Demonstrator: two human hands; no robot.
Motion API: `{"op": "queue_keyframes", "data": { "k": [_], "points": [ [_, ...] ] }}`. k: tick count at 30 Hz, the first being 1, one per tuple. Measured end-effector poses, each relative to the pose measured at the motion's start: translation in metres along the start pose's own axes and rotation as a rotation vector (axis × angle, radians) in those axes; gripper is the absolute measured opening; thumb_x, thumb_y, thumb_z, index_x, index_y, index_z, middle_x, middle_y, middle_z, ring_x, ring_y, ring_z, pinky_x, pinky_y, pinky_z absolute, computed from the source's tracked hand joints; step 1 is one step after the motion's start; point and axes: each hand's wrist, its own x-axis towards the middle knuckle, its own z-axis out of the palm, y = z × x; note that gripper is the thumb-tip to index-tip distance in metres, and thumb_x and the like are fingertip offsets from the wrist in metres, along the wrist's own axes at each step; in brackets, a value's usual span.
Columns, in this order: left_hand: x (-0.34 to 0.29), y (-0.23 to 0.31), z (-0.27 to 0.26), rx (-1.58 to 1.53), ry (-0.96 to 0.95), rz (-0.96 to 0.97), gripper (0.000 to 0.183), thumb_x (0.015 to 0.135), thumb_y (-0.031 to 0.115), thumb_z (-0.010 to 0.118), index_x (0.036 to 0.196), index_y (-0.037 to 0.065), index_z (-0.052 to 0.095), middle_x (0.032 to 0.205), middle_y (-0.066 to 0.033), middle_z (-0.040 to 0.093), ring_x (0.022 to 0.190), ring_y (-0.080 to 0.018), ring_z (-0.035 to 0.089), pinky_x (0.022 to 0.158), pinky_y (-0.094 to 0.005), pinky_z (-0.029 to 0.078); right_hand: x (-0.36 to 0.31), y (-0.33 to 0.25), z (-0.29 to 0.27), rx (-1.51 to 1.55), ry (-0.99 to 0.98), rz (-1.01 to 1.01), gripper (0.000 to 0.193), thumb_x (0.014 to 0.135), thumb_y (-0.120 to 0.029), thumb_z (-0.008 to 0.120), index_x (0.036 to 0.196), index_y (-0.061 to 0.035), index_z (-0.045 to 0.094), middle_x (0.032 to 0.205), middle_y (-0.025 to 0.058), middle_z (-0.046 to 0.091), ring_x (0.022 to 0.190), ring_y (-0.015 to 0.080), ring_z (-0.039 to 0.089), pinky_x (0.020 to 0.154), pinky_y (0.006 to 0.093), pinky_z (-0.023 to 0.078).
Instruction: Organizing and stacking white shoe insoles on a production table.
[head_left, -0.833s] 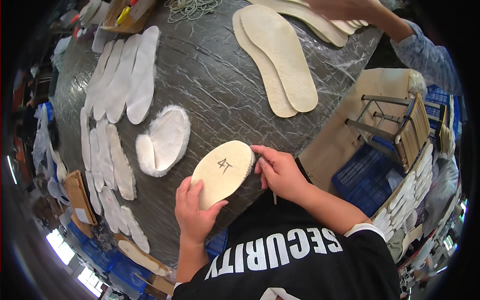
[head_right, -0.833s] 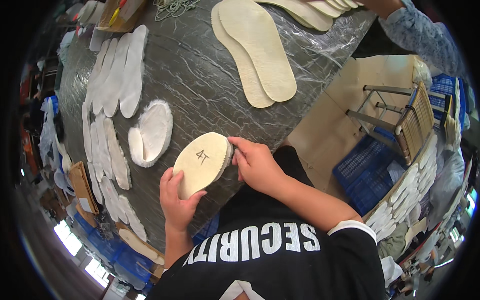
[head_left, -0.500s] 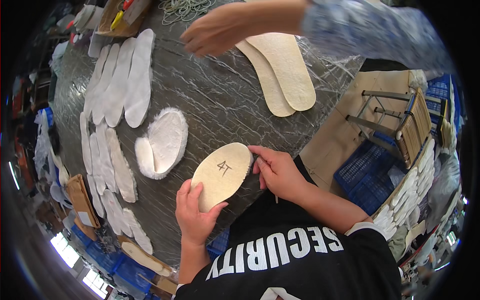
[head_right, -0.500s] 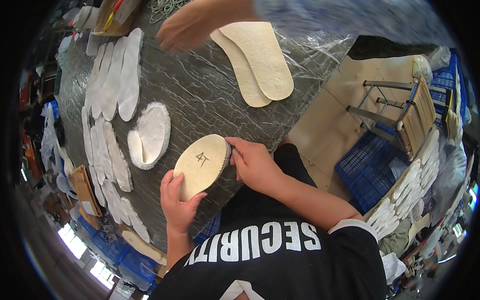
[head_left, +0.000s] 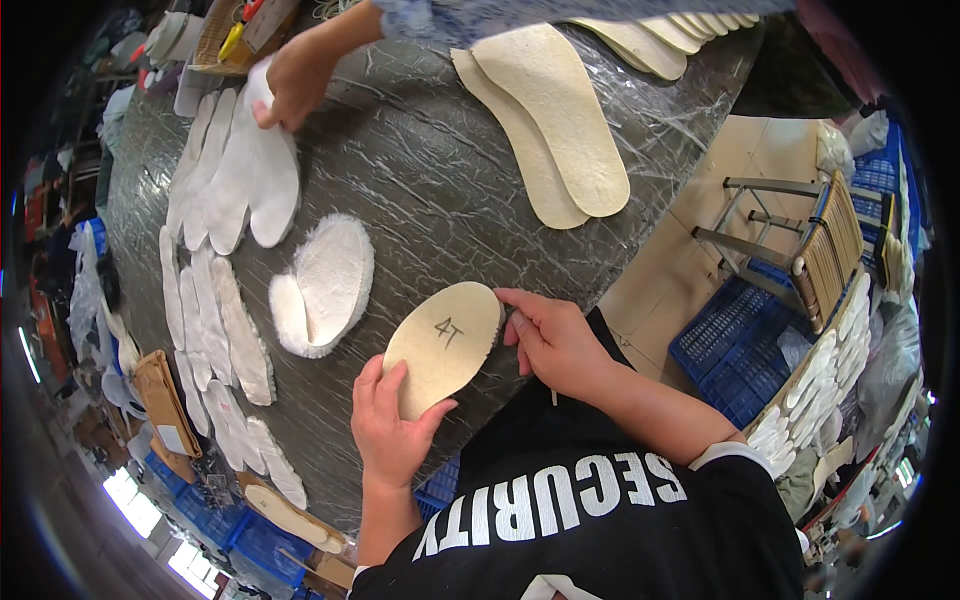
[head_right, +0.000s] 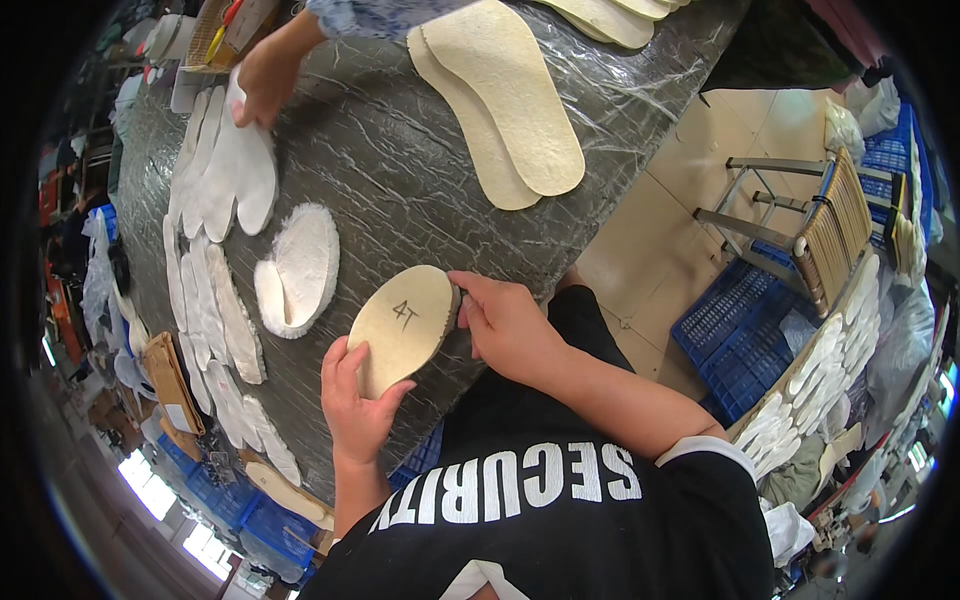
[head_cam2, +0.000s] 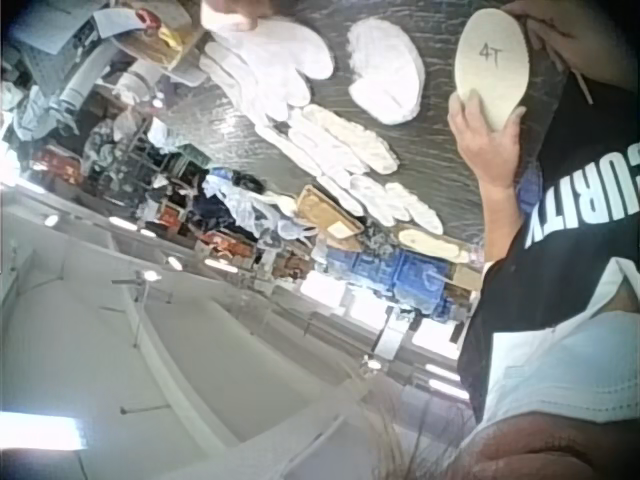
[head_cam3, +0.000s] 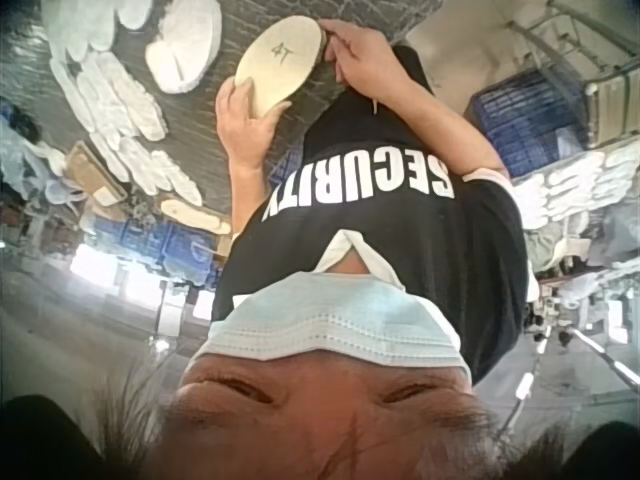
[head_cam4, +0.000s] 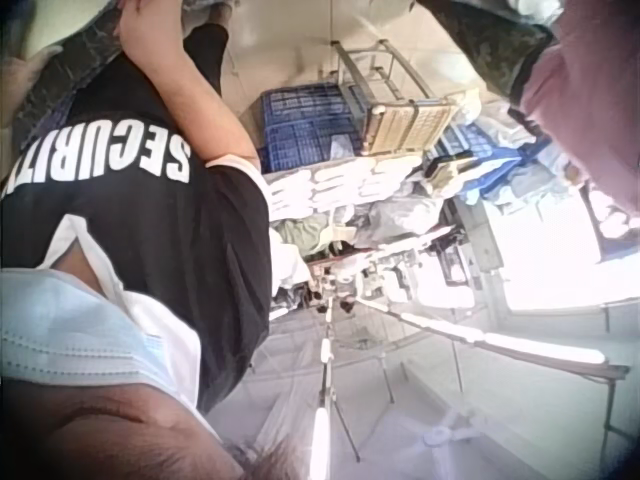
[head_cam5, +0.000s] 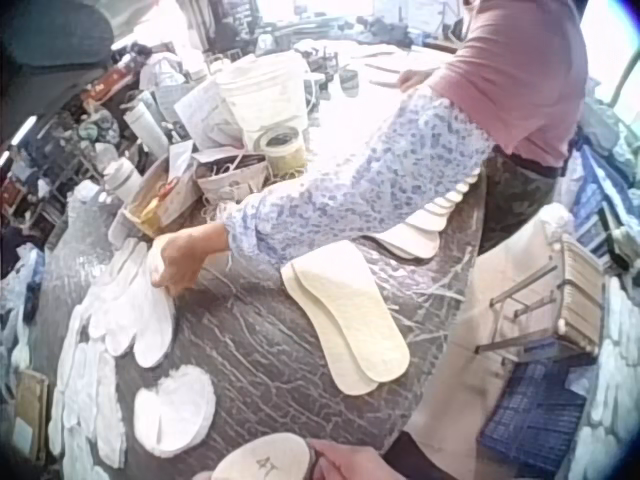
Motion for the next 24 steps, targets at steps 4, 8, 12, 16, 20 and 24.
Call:
{"op": "queue_keyframes", "data": {
  "k": [4, 8, 12, 16, 20, 24],
  "points": [
    [0.001, 0.0, 0.0, 0.011, -0.007, 0.005, 0.071, 0.058, 0.035, 0.087, 0.113, 0.002, 0.056, 0.118, -0.0198, 0.055, 0.102, -0.0382, 0.057, 0.086, -0.0438, 0.049, 0.0, -0.001, 0.0, 0.008, -0.022, -0.012, 0.037, 0.096, -0.002, 0.038, 0.13, 0.003, 0.051, 0.077, 0.0079, 0.06, 0.052, 0.0117, 0.058, 0.051, 0.0257, 0.047],
    [0.002, 0.002, 0.001, 0.038, -0.053, -0.014, 0.072, 0.058, 0.035, 0.088, 0.113, 0.002, 0.056, 0.118, -0.0197, 0.055, 0.102, -0.0383, 0.056, 0.086, -0.044, 0.049, 0.0, -0.002, 0.0, 0.05, -0.018, -0.019, 0.036, 0.093, -0.001, 0.042, 0.127, 0.0065, 0.051, 0.075, 0.0113, 0.061, 0.052, 0.0156, 0.059, 0.053, 0.0298, 0.05],
    [0.002, 0.002, 0.002, 0.046, -0.016, 0.02, 0.071, 0.057, 0.033, 0.088, 0.113, 0.003, 0.056, 0.118, -0.0196, 0.055, 0.102, -0.0382, 0.056, 0.086, -0.0441, 0.049, -0.001, 0.0, 0.0, 0.052, -0.017, 0.009, 0.038, 0.095, 0.0, 0.038, 0.131, 0.0027, 0.05, 0.079, 0.0068, 0.059, 0.053, 0.0111, 0.057, 0.051, 0.0255, 0.048],
    [0.002, 0.002, 0.004, 0.038, -0.02, 0.011, 0.071, 0.057, 0.033, 0.088, 0.113, 0.003, 0.056, 0.119, -0.0191, 0.055, 0.102, -0.0376, 0.056, 0.086, -0.0443, 0.048, 0.0, 0.002, 0.0, 0.07, -0.046, -0.009, 0.037, 0.095, -0.001, 0.04, 0.131, 0.0027, 0.05, 0.079, 0.0069, 0.059, 0.054, 0.0108, 0.057, 0.052, 0.0253, 0.048],
    [0.002, 0.003, 0.006, 0.054, -0.059, -0.026, 0.071, 0.057, 0.034, 0.088, 0.113, 0.004, 0.055, 0.119, -0.0181, 0.054, 0.101, -0.0374, 0.056, 0.085, -0.0445, 0.048, -0.001, -0.002, -0.001, 0.048, -0.037, -0.003, 0.038, 0.093, -0.003, 0.048, 0.131, 0.0031, 0.049, 0.083, 0.0105, 0.061, 0.055, 0.0148, 0.059, 0.052, 0.0285, 0.049],
    [0.001, 0.003, 0.007, 0.064, -0.013, -0.047, 0.072, 0.056, 0.035, 0.087, 0.113, 0.004, 0.056, 0.12, -0.0169, 0.055, 0.101, -0.0368, 0.056, 0.084, -0.0442, 0.048, -0.007, -0.017, 0.0, -0.435, -0.01, -0.151, 0.062, 0.079, -0.012, 0.072, 0.135, -0.0044, 0.047, 0.114, 0.0168, 0.059, 0.086, 0.0253, 0.065, 0.072, 0.0367, 0.053]
  ]
}}
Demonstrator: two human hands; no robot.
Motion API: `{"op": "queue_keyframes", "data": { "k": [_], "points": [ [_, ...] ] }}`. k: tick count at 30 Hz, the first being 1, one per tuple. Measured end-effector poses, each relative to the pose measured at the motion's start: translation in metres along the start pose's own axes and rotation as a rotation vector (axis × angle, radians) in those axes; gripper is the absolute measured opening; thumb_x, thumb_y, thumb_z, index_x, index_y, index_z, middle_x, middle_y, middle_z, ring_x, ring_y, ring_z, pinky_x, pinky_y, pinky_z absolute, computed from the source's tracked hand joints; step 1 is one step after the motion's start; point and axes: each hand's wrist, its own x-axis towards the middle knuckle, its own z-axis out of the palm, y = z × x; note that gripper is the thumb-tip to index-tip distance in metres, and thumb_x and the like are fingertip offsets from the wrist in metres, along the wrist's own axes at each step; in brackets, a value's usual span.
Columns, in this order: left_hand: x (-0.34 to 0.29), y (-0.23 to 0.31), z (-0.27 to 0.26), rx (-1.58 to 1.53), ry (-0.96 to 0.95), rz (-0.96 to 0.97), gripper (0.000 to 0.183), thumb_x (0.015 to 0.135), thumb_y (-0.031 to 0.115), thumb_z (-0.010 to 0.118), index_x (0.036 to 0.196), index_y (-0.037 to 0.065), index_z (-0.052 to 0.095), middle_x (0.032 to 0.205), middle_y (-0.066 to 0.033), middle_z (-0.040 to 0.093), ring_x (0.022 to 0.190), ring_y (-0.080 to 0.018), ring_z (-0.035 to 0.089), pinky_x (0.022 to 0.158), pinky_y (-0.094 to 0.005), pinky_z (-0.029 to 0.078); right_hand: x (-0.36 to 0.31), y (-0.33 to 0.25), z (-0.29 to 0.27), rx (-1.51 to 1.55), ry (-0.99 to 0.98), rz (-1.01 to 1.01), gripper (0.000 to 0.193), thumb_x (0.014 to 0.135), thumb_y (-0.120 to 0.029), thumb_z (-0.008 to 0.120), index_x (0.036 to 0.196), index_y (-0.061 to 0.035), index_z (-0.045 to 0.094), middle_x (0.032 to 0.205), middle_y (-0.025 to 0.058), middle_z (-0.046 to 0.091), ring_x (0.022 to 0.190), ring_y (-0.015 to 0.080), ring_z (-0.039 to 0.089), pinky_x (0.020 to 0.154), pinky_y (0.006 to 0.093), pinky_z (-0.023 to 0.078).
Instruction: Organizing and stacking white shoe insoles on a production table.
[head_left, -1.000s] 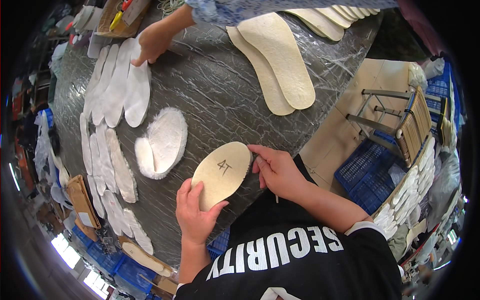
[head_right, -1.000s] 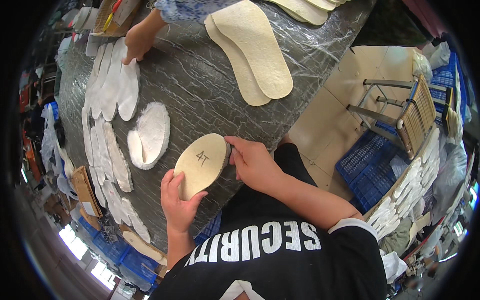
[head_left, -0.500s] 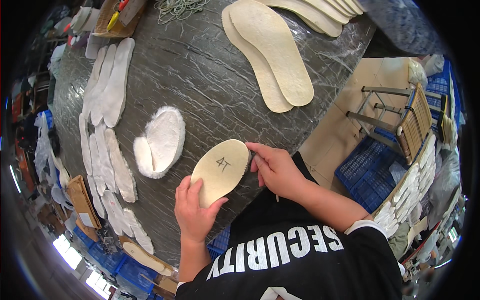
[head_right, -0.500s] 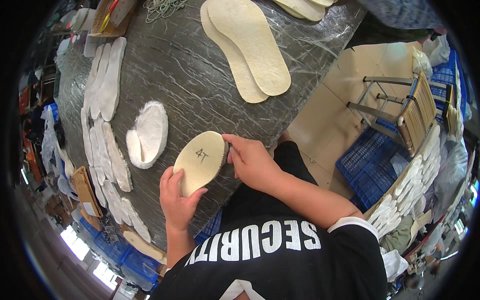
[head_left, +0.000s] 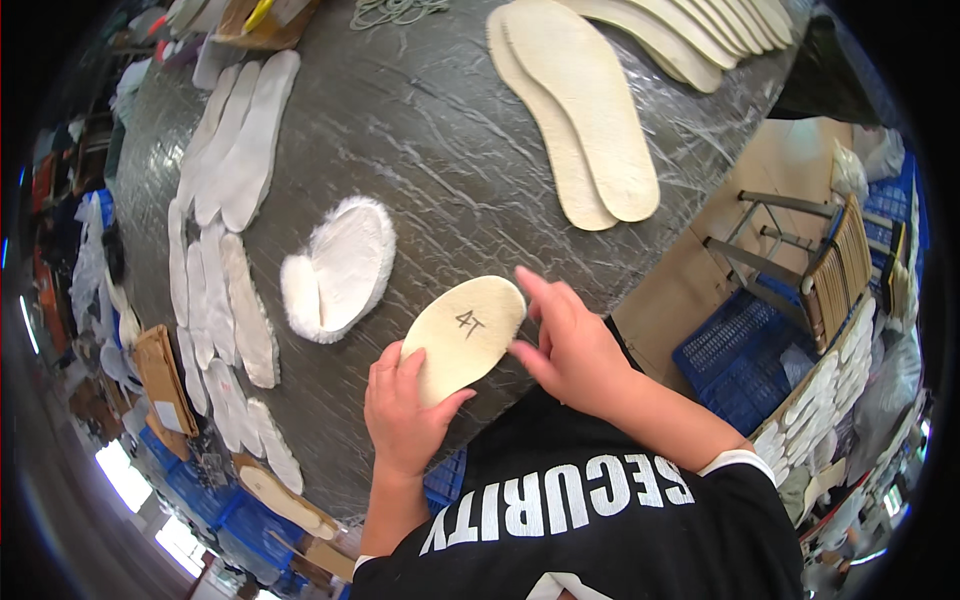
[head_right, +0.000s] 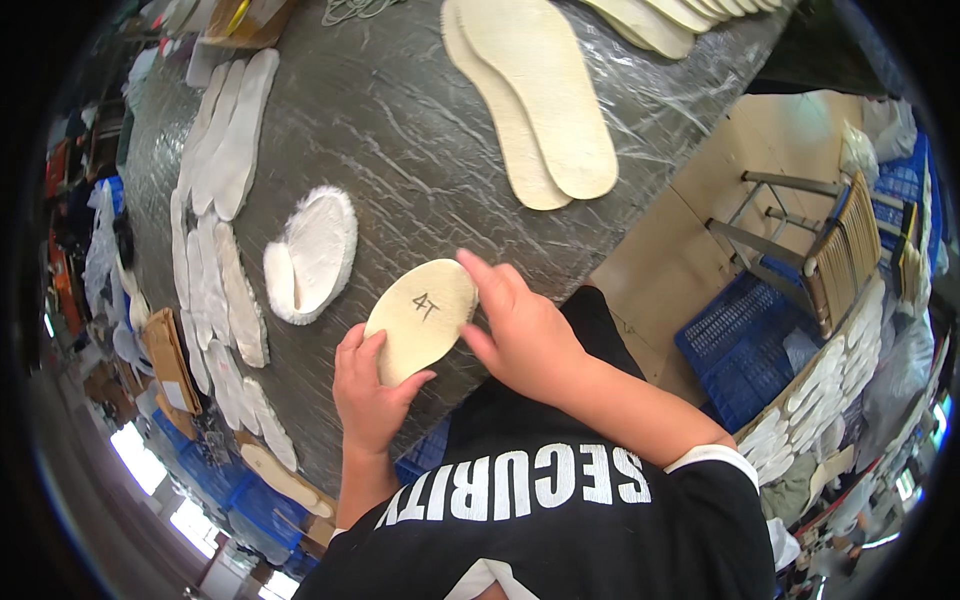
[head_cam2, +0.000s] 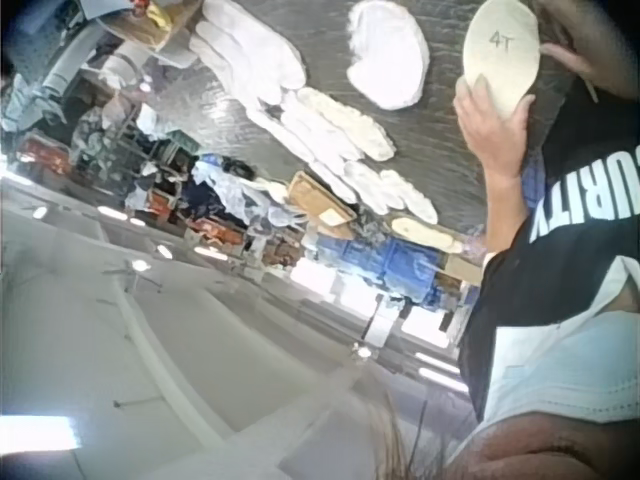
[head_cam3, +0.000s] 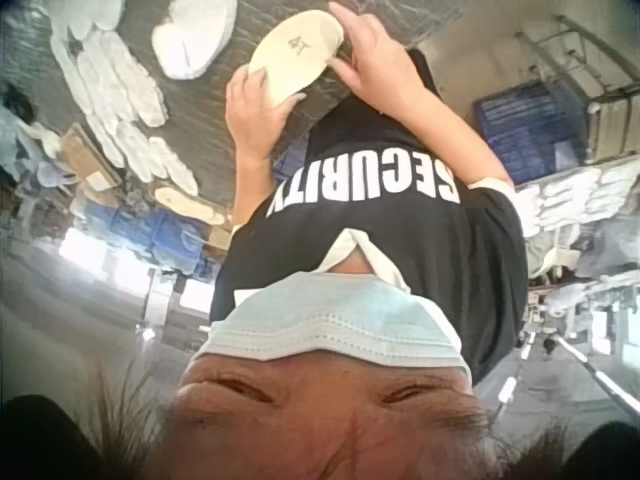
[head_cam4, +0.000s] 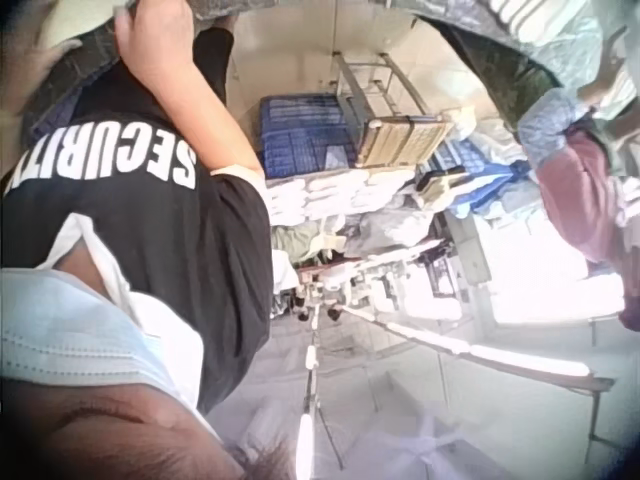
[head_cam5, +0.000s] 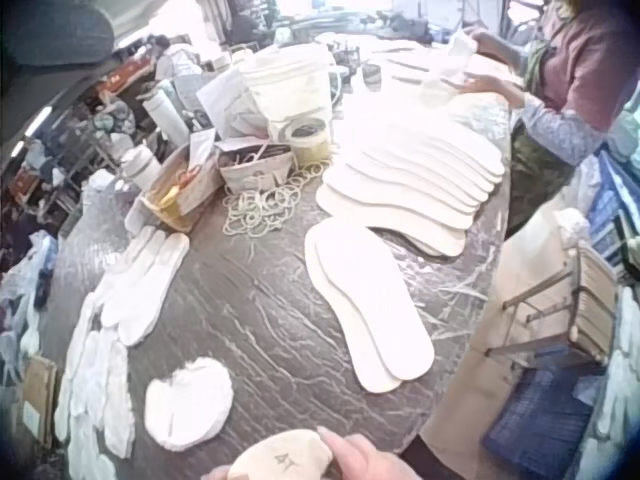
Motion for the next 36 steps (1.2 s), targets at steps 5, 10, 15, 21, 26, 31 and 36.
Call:
{"op": "queue_keyframes", "data": {
  "k": [5, 10, 15, 21, 26, 31, 36],
  "points": [
    [0.001, 0.001, -0.005, 0.008, -0.075, -0.027, 0.071, 0.057, 0.034, 0.086, 0.115, 0.005, 0.056, 0.121, -0.0157, 0.054, 0.101, -0.0349, 0.056, 0.084, -0.0425, 0.049, 0.028, -0.018, 0.007, -0.394, -0.109, -0.544, 0.097, 0.058, -0.026, 0.085, 0.144, -0.0211, 0.04, 0.141, 0.0141, 0.043, 0.138, 0.0294, 0.034, 0.11, 0.051, 0.026],
    [-0.01, -0.011, -0.023, -0.167, -0.027, -0.122, 0.07, 0.06, 0.029, 0.086, 0.118, 0.004, 0.056, 0.123, -0.0162, 0.052, 0.102, -0.0338, 0.057, 0.084, -0.041, 0.05, 0.048, -0.028, 0.017, -0.661, -0.276, -0.512, 0.087, 0.062, -0.025, 0.083, 0.14, -0.0229, 0.045, 0.138, 0.0105, 0.046, 0.133, 0.0277, 0.04, 0.109, 0.0547, 0.025],
    [-0.039, -0.049, -0.042, -0.508, -0.164, -0.546, 0.047, 0.074, 0.007, 0.077, 0.116, -0.001, 0.057, 0.101, -0.0137, 0.063, 0.09, -0.0235, 0.064, 0.078, -0.0332, 0.052, 0.047, -0.025, 0.019, -0.692, -0.203, -0.527, 0.087, 0.058, -0.027, 0.084, 0.137, -0.02, 0.048, 0.133, 0.0114, 0.048, 0.128, 0.029, 0.044, 0.108, 0.0556, 0.025],
    [-0.057, -0.064, -0.034, -0.759, -0.109, -0.672, 0.024, 0.079, 0.003, 0.071, 0.101, -0.003, 0.063, 0.089, -0.0111, 0.067, 0.079, -0.0163, 0.064, 0.069, -0.0285, 0.05, 0.047, -0.022, 0.026, -0.698, -0.221, -0.57, 0.092, 0.054, -0.026, 0.087, 0.137, -0.0187, 0.048, 0.133, 0.013, 0.047, 0.128, 0.0336, 0.044, 0.108, 0.0561, 0.024],
    [-0.054, -0.061, -0.035, -0.847, -0.102, -0.755, 0.017, 0.081, 0.003, 0.069, 0.096, -0.003, 0.063, 0.085, -0.0108, 0.065, 0.076, -0.0166, 0.063, 0.067, -0.0281, 0.048, 0.047, -0.023, 0.027, -0.768, -0.262, -0.523, 0.099, 0.051, -0.024, 0.089, 0.139, -0.0173, 0.044, 0.135, 0.0137, 0.044, 0.128, 0.0348, 0.042, 0.108, 0.0579, 0.023],
    [-0.049, -0.055, -0.046, -0.778, -0.03, -0.631, 0.01, 0.082, 0.002, 0.068, 0.09, -0.001, 0.063, 0.08, -0.0102, 0.059, 0.071, -0.0204, 0.06, 0.064, -0.0315, 0.047, 0.044, -0.036, 0.031, -0.838, -0.25, -0.478, 0.103, 0.049, -0.027, 0.089, 0.14, -0.017, 0.042, 0.137, 0.0155, 0.041, 0.13, 0.0362, 0.04, 0.109, 0.0598, 0.02],
    [-0.046, -0.045, -0.05, -0.627, 0.028, -0.545, 0.011, 0.081, 0.006, 0.069, 0.091, 0.002, 0.064, 0.084, -0.0114, 0.059, 0.073, -0.0266, 0.061, 0.065, -0.034, 0.048, 0.044, -0.064, 0.057, -0.684, -0.277, -0.663, 0.077, 0.06, -0.03, 0.084, 0.129, -0.0143, 0.053, 0.134, 0.0131, 0.046, 0.128, 0.0334, 0.042, 0.11, 0.0578, 0.02]
  ]
}}
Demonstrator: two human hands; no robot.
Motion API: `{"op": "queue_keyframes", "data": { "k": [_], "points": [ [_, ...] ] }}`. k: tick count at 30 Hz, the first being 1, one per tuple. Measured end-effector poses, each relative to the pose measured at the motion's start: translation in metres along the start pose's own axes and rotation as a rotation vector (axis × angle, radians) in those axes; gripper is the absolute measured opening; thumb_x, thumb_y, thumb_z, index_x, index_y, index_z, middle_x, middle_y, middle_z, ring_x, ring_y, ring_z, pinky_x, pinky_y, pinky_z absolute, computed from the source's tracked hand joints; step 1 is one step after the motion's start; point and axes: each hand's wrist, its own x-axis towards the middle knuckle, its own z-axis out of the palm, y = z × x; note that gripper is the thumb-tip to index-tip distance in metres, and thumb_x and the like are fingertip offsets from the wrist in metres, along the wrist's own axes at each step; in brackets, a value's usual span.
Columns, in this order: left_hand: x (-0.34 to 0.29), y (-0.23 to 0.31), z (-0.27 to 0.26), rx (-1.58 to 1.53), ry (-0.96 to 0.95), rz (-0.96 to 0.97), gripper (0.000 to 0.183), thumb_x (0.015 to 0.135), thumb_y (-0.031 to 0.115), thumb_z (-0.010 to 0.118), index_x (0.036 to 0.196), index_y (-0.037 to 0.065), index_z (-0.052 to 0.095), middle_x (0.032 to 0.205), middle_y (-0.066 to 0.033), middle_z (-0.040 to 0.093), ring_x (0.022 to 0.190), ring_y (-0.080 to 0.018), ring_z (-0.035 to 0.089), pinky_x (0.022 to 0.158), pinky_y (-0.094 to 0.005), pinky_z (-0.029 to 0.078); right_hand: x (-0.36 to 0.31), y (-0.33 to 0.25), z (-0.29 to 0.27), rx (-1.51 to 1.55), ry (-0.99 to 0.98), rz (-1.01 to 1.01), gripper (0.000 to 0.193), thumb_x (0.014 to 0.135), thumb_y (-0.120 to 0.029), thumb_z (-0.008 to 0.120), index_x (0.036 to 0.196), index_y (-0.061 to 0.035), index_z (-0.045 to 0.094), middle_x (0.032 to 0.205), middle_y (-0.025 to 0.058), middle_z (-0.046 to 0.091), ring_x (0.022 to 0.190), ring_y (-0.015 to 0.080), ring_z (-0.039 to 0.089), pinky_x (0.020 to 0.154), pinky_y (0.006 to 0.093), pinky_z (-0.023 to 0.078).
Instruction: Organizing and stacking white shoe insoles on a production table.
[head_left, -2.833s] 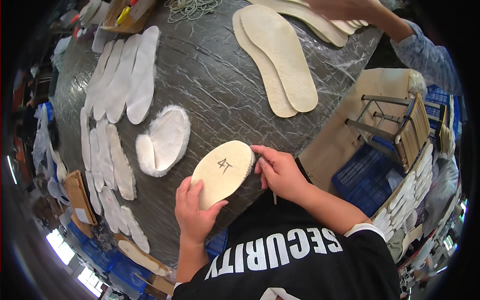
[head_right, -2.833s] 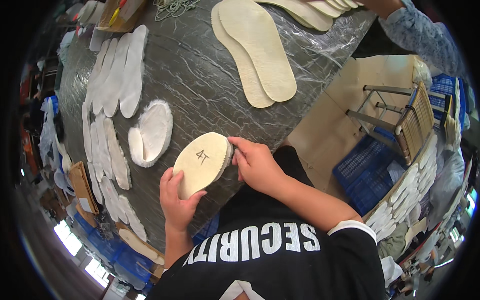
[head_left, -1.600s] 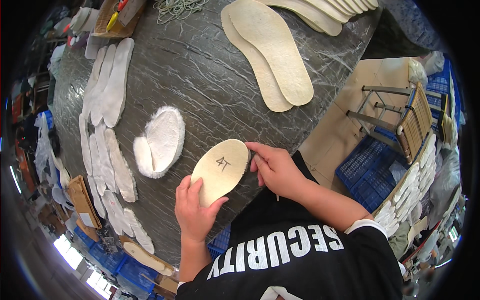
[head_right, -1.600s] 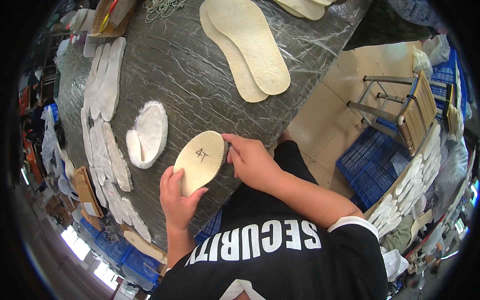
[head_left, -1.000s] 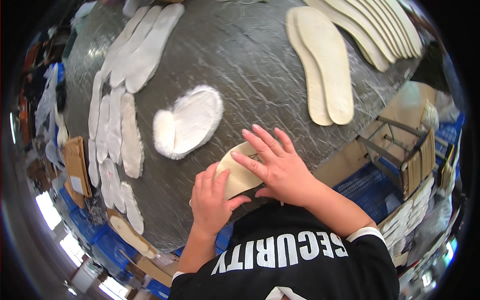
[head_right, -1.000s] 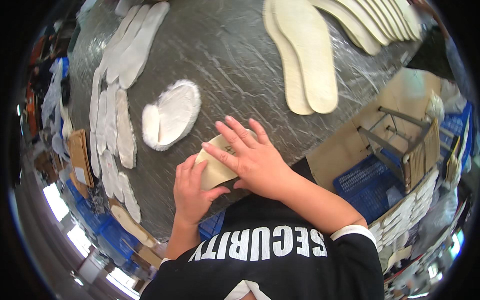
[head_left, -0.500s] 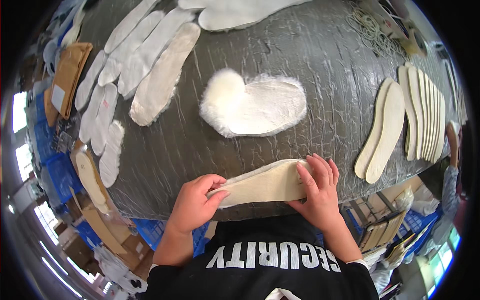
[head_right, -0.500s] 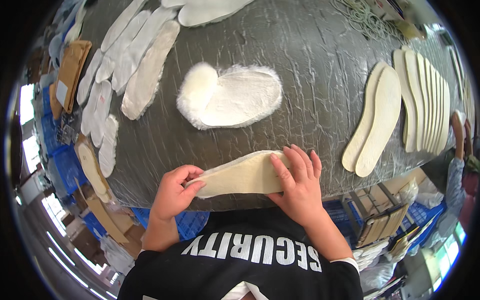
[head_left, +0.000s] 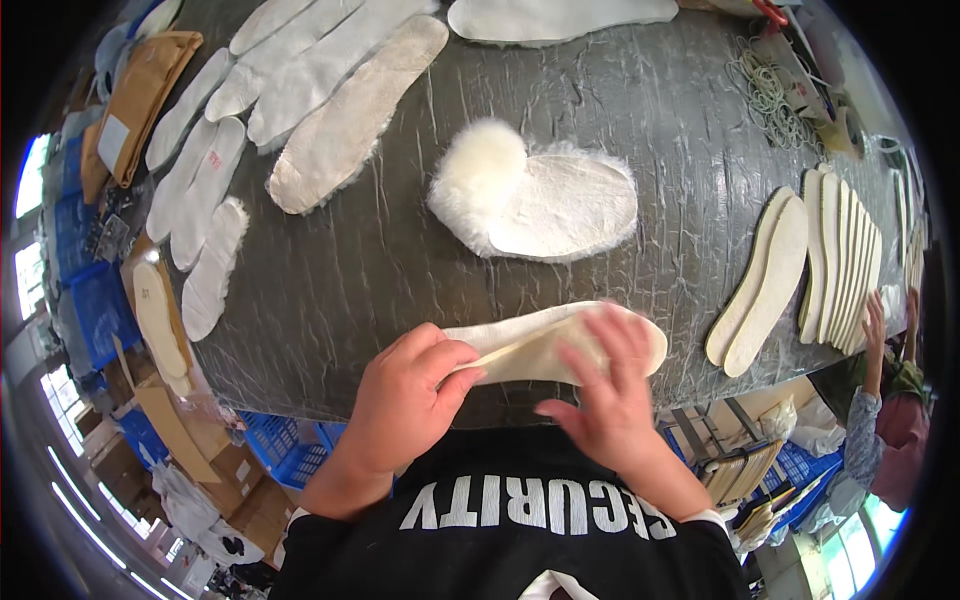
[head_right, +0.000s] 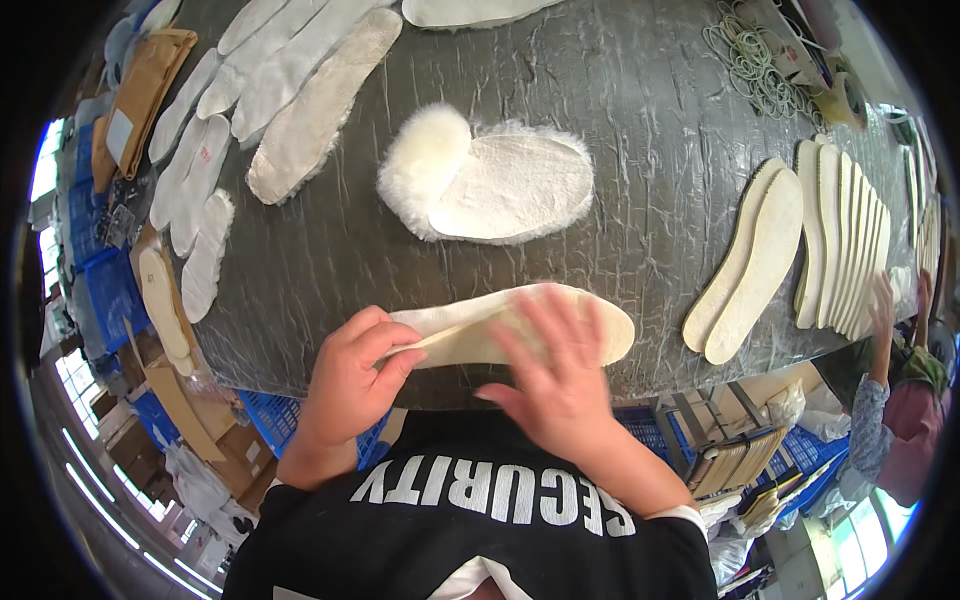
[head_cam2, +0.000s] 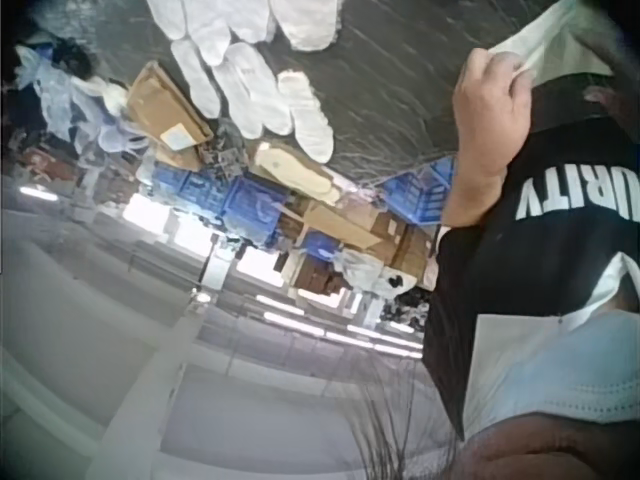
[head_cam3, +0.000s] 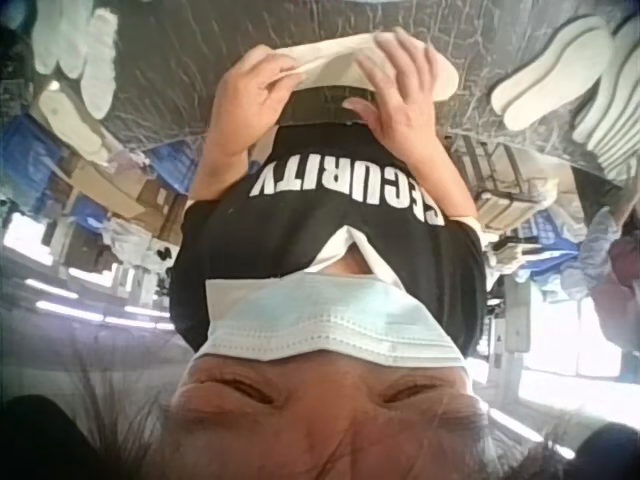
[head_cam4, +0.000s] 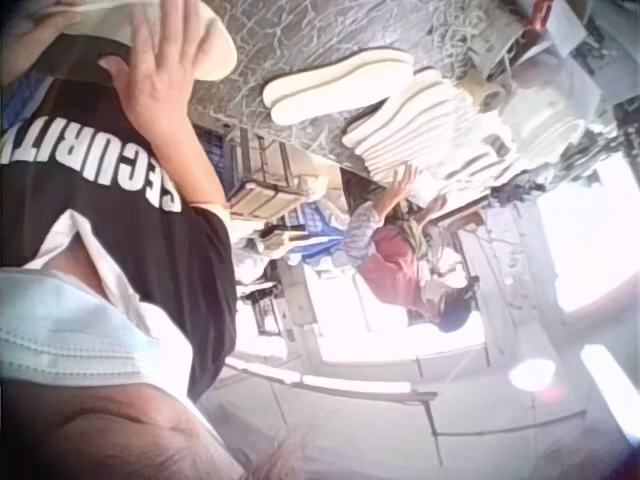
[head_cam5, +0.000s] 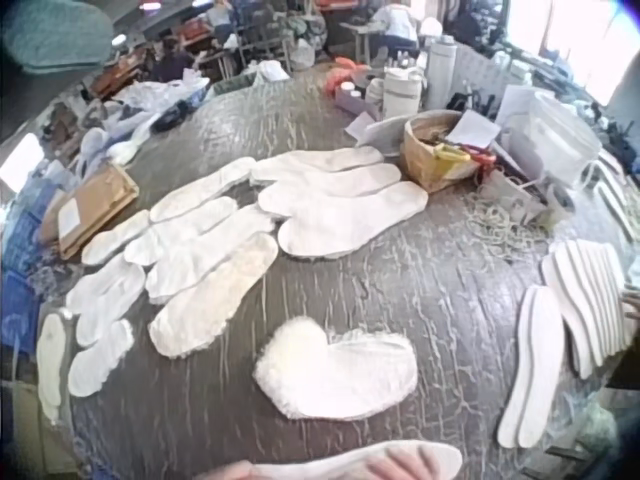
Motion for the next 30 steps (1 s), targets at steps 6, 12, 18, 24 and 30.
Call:
{"op": "queue_keyframes", "data": {
  "k": [6, 12, 18, 24, 30],
  "points": [
    [0.001, -0.029, 0.0, -0.101, 0.235, 0.114, 0.011, 0.085, 0.002, 0.065, 0.096, -0.002, 0.064, 0.09, -0.0119, 0.06, 0.079, -0.0194, 0.061, 0.069, -0.0282, 0.048, 0.041, -0.017, 0.032, 0.241, -0.011, -0.218, 0.035, 0.066, -0.013, 0.077, 0.098, -0.0125, 0.062, 0.089, 0.0021, 0.059, 0.089, 0.0243, 0.057, 0.091, 0.0466, 0.036],
    [-0.011, -0.062, 0.009, -0.567, 0.148, -0.381, 0.015, 0.089, 0.005, 0.063, 0.1, -0.007, 0.062, 0.085, -0.0076, 0.066, 0.067, -0.0092, 0.058, 0.062, -0.0234, 0.049, 0.039, -0.015, 0.028, 0.266, 0.043, -0.207, 0.03, 0.065, -0.01, 0.077, 0.091, -0.0135, 0.062, 0.086, -0.0004, 0.059, 0.082, 0.0216, 0.056, 0.081, 0.0427, 0.036],
    [-0.003, -0.07, 0.012, -0.567, 0.074, -0.357, 0.011, 0.091, 0.005, 0.06, 0.098, -0.003, 0.063, 0.084, -0.0046, 0.066, 0.067, -0.0071, 0.059, 0.058, -0.0223, 0.048, 0.039, -0.01, 0.022, 0.317, 0.041, -0.217, 0.031, 0.062, -0.008, 0.077, 0.09, -0.0126, 0.064, 0.082, -0.0003, 0.06, 0.078, 0.0215, 0.055, 0.079, 0.041, 0.035],
    [-0.002, -0.056, 0.009, -0.699, 0.112, -0.414, 0.014, 0.093, 0.01, 0.058, 0.096, -0.003, 0.062, 0.079, -0.0034, 0.064, 0.058, -0.008, 0.057, 0.051, -0.022, 0.045, 0.037, -0.003, 0.022, 0.31, 0.093, -0.232, 0.031, 0.06, -0.007, 0.077, 0.088, -0.0128, 0.065, 0.079, -0.0008, 0.059, 0.075, 0.0206, 0.054, 0.076, 0.0389, 0.034],
    [0.002, -0.061, 0.015, -0.675, 0.014, -0.415, 0.012, 0.093, 0.009, 0.058, 0.092, -0.003, 0.062, 0.071, -0.0024, 0.062, 0.054, -0.0077, 0.056, 0.049, -0.0227, 0.043, 0.036, -0.001, 0.021, 0.326, 0.092, -0.262, 0.029, 0.061, -0.008, 0.076, 0.088, -0.012, 0.066, 0.079, -0.0012, 0.059, 0.074, 0.0197, 0.054, 0.076, 0.038, 0.033]
  ]
}}
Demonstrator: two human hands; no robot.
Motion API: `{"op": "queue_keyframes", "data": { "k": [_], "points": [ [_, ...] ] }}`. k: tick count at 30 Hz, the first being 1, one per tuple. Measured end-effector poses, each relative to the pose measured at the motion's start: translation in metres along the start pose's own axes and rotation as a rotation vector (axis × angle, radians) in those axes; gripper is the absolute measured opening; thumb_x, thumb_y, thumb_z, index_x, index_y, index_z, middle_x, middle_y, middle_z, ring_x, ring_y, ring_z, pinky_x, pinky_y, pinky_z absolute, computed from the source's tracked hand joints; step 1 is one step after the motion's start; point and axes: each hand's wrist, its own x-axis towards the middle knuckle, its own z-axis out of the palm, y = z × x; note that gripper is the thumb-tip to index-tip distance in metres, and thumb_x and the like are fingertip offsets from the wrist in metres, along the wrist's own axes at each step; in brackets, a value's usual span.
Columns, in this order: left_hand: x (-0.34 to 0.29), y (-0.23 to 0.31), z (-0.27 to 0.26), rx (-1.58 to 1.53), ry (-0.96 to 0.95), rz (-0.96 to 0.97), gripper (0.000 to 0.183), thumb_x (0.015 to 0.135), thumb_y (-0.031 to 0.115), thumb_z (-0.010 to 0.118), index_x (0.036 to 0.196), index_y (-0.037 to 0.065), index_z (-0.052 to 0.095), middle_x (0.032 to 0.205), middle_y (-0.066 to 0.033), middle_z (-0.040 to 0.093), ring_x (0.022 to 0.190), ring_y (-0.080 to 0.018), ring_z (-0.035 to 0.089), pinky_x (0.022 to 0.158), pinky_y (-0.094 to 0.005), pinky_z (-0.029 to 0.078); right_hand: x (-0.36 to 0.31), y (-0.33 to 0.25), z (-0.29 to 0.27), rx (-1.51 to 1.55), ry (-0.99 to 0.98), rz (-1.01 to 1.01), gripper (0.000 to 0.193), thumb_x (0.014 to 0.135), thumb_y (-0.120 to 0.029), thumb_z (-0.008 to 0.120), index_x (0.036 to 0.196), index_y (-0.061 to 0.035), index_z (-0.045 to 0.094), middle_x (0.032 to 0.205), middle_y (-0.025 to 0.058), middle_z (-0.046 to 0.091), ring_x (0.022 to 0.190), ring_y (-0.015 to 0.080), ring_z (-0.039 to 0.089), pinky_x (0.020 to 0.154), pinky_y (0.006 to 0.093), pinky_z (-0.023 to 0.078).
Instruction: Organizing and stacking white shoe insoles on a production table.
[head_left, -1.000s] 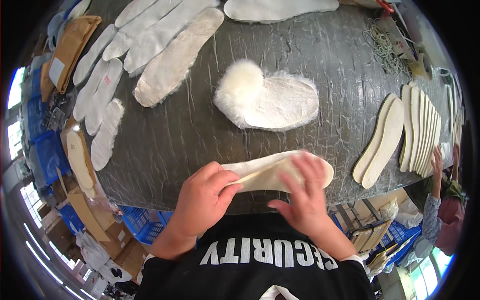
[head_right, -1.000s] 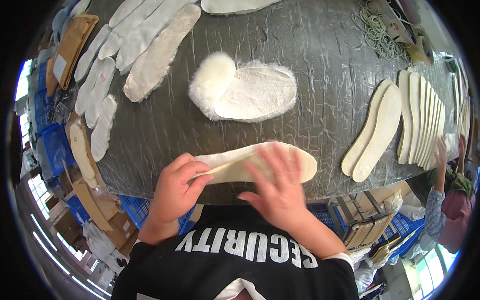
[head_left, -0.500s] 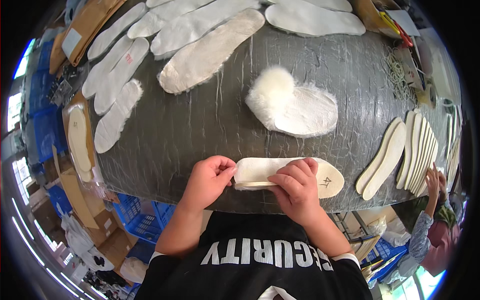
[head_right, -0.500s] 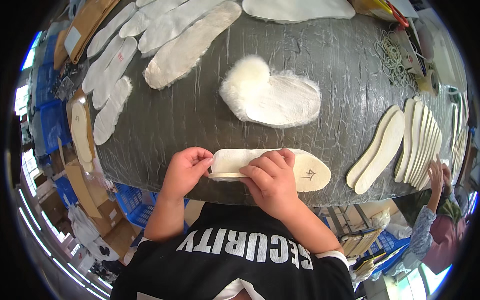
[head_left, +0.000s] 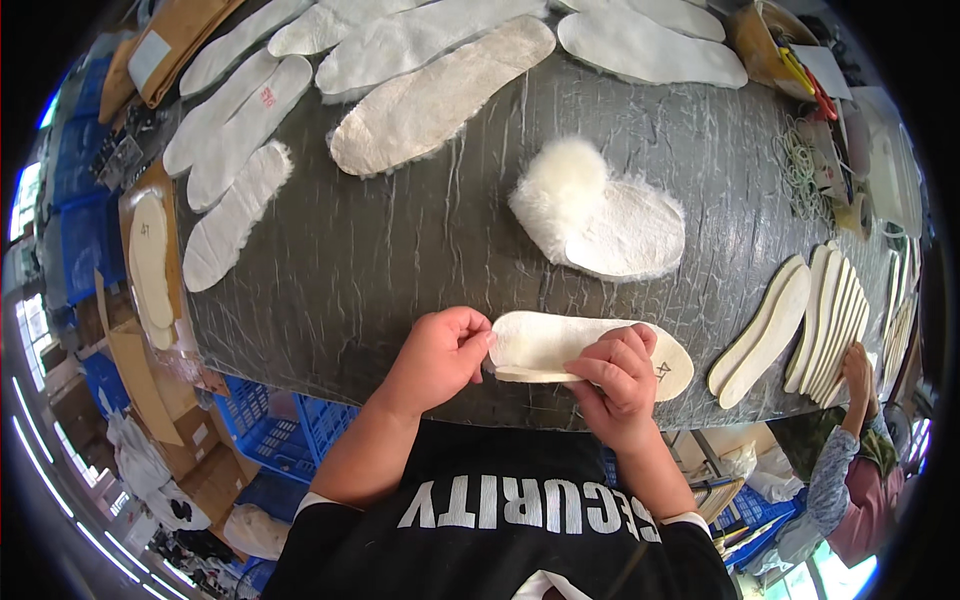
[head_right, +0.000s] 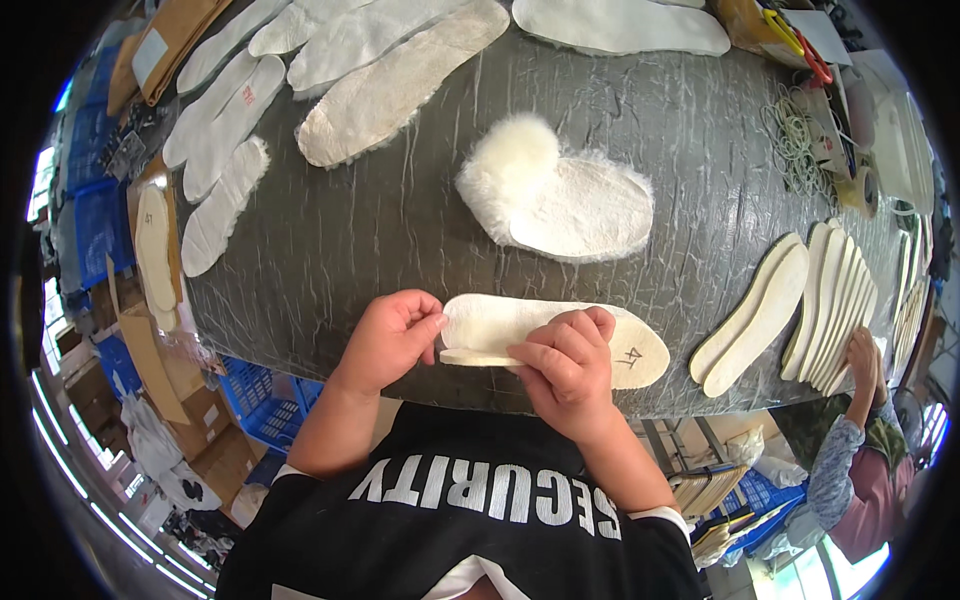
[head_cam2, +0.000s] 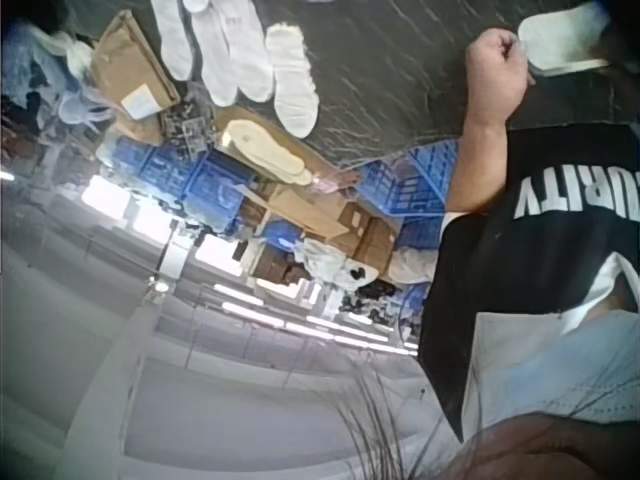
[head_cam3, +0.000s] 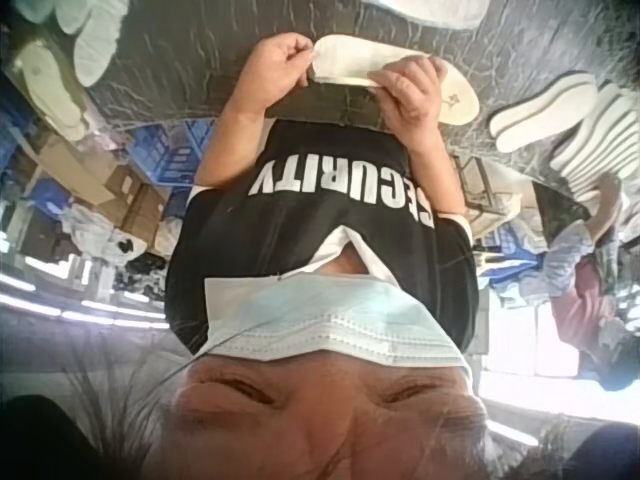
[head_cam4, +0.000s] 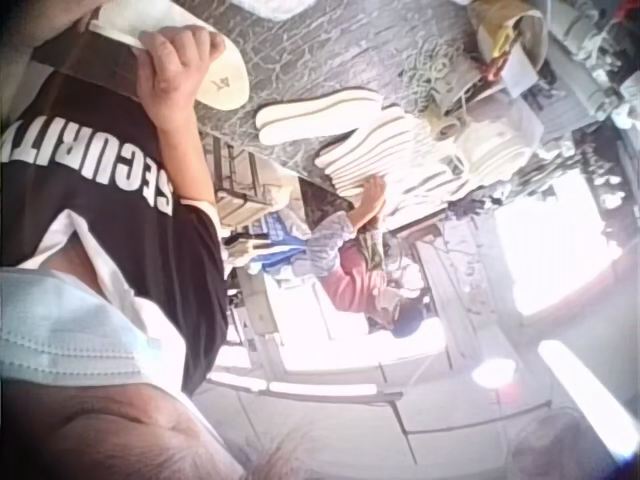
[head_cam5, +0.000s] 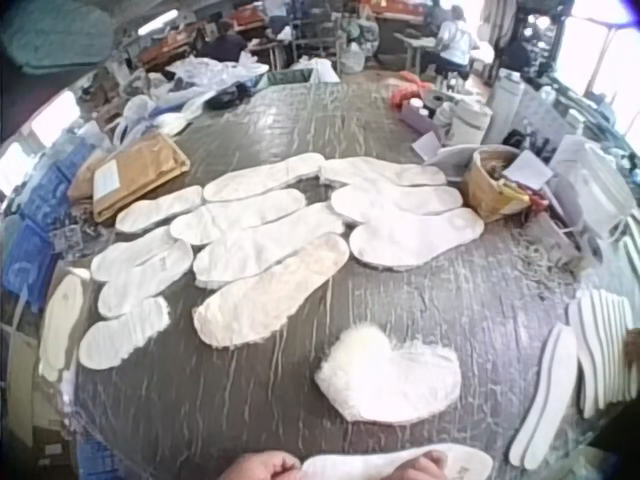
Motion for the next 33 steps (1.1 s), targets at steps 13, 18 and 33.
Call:
{"op": "queue_keyframes", "data": {
  "k": [13, 18, 33],
  "points": [
    [-0.003, 0.003, 0.004, 0.032, 0.084, 0.211, 0.005, 0.089, -0.001, 0.061, 0.09, -0.004, 0.064, 0.077, -0.0061, 0.063, 0.063, -0.01, 0.06, 0.057, -0.0242, 0.049, 0.01, 0.007, 0.01, 0.099, -0.009, 0.158, 0.016, 0.076, -0.005, 0.068, 0.091, -0.0091, 0.063, 0.075, 0.0022, 0.056, 0.076, 0.0226, 0.049, 0.077, 0.037, 0.032],
    [-0.006, 0.003, 0.005, 0.024, 0.065, 0.234, 0.004, 0.089, -0.003, 0.06, 0.089, -0.005, 0.063, 0.079, -0.0061, 0.064, 0.065, -0.0093, 0.06, 0.059, -0.0235, 0.05, 0.011, 0.005, 0.013, 0.08, 0.027, 0.281, 0.012, 0.078, -0.006, 0.067, 0.089, -0.0095, 0.065, 0.073, 0.0015, 0.054, 0.077, 0.0221, 0.049, 0.08, 0.0363, 0.033],
    [-0.012, 0.011, 0.004, -0.009, 0.002, 0.286, 0.007, 0.091, -0.003, 0.056, 0.091, -0.004, 0.062, 0.081, -0.0052, 0.064, 0.069, -0.0098, 0.062, 0.063, -0.0225, 0.051, 0.012, 0.007, 0.017, 0.081, 0.052, 0.309, 0.011, 0.078, -0.007, 0.068, 0.089, -0.0092, 0.064, 0.073, 0.0023, 0.054, 0.077, 0.0229, 0.049, 0.081, 0.0367, 0.034]
  ]
}}
